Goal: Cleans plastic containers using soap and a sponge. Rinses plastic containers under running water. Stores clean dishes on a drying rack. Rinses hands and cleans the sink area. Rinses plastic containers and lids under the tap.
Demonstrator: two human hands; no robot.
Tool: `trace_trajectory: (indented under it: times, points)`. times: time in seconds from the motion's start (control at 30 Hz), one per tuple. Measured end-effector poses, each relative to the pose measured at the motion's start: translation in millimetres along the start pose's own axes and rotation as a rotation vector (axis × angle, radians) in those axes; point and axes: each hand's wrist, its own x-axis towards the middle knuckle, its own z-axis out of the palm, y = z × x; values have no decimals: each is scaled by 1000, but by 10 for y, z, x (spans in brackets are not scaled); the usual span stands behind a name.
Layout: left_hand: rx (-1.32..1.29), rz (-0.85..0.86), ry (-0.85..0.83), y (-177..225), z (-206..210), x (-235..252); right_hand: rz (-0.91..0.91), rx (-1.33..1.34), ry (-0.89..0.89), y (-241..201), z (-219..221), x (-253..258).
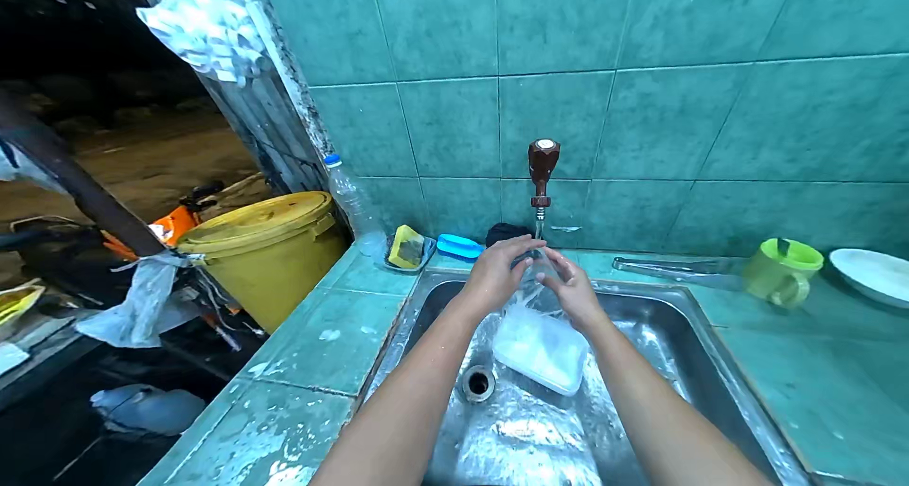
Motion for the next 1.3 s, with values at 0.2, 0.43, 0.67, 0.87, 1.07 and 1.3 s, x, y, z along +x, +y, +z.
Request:
trace_trajectory:
  times: [0.2,0.43,0.67,0.87,1.07,1.3]
  points:
    - [31,-299,-115,52,142,113,268,-55,-16,-3,-229,-142]
    - [-43,-663,-290,-178,519,-203,256,-728,-158,-253,-415,31]
    - [-363,-865,-177,-420,706,-571,-567,-996,-94,-1565,-228,898]
    - [-533,-946,-108,-398,743,-695,-357,-1368,-337,-1951,-89,1394]
    - [-650,-960,-33,-347,753,-707,-297,-1475,-228,-1954,54,1363]
    - [-729,-981,32,-305,700,-679,-272,-1476,-167,-1954,112,1337]
